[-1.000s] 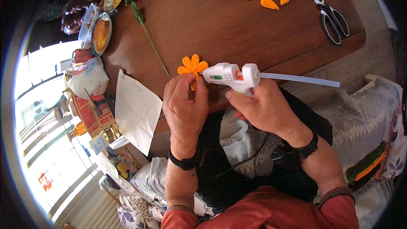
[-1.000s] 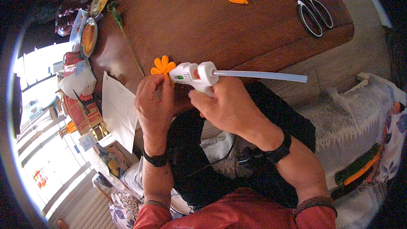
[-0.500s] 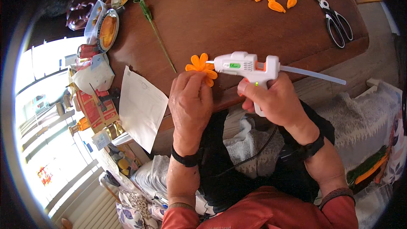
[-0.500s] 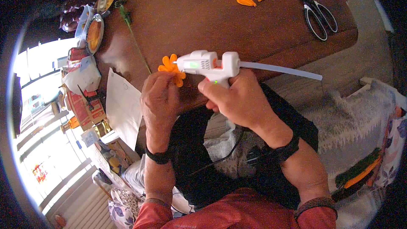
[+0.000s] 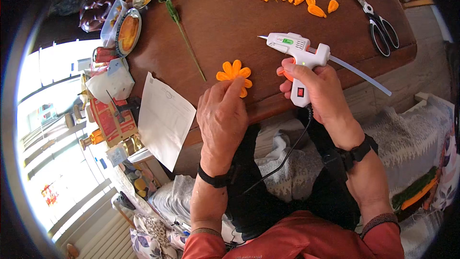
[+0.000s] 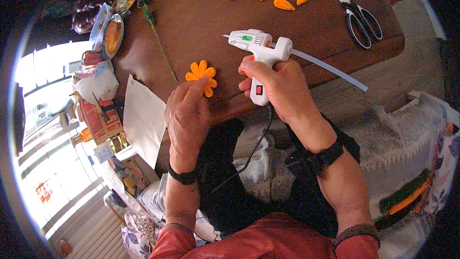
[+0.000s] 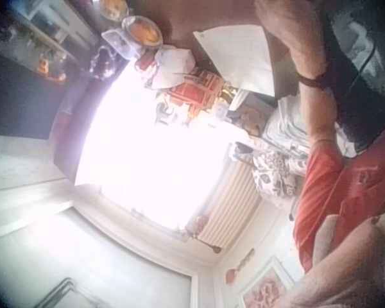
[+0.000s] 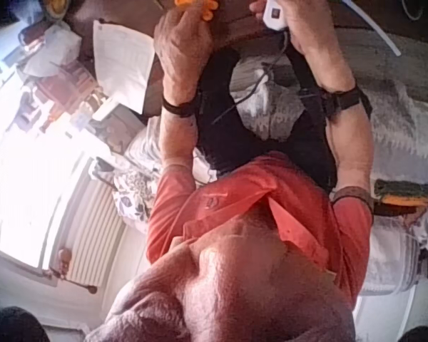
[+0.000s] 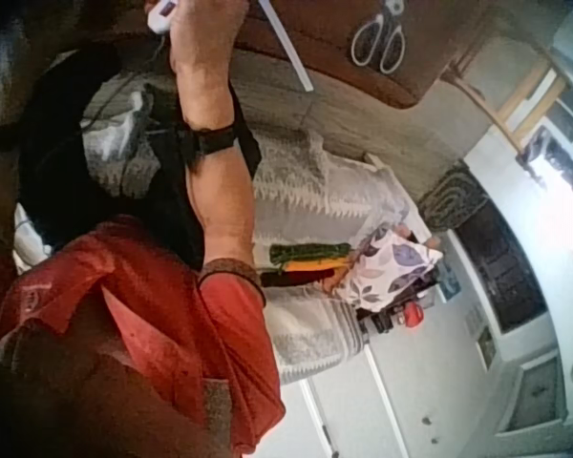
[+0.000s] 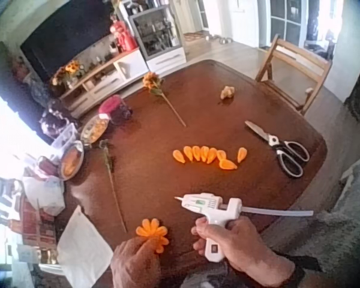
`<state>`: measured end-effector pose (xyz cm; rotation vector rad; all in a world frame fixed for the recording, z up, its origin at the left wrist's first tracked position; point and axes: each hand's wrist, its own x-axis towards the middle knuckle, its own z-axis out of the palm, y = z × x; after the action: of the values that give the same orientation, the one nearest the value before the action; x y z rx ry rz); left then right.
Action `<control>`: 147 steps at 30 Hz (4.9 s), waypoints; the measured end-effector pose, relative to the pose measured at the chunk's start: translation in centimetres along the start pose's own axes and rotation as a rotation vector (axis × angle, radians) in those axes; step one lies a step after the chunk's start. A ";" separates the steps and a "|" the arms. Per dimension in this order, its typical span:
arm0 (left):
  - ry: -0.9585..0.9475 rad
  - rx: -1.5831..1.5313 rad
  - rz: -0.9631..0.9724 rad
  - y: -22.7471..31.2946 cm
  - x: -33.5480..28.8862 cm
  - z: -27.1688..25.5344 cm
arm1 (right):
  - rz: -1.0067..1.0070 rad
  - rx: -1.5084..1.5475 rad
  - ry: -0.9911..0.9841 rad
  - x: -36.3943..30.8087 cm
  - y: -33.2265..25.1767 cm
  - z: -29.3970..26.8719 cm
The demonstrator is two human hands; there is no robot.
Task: The recorder uses a hot glue gun to assemble orange felt petals into a flower shape on a central base.
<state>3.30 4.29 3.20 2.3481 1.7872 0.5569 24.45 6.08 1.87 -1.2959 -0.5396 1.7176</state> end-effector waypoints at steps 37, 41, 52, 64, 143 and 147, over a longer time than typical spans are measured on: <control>0.096 -0.142 0.052 -3.6 0.8 -0.3 | -0.543 -1.373 0.369 -0.7 0.2 1.3; 0.098 -0.264 -0.027 -4.0 -0.3 0.4 | -0.849 -1.211 0.260 -1.1 0.7 3.5; 0.195 -0.298 -0.009 -3.8 0.1 0.7 | -0.810 -1.276 -0.014 0.8 3.7 6.1; 0.142 -0.294 0.002 -4.4 0.5 1.0 | -0.819 -1.258 -0.038 1.4 4.1 6.1; 0.122 -0.442 -0.216 -5.4 0.4 2.2 | -0.825 -1.264 -0.048 2.2 4.7 8.2; 0.130 -0.424 -0.198 -5.4 0.2 2.4 | -0.831 -1.273 -0.062 2.1 4.6 8.3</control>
<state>-0.61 6.33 -0.78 1.8694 1.7187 0.9660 14.87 6.89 0.18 -1.4360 -2.0612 0.6007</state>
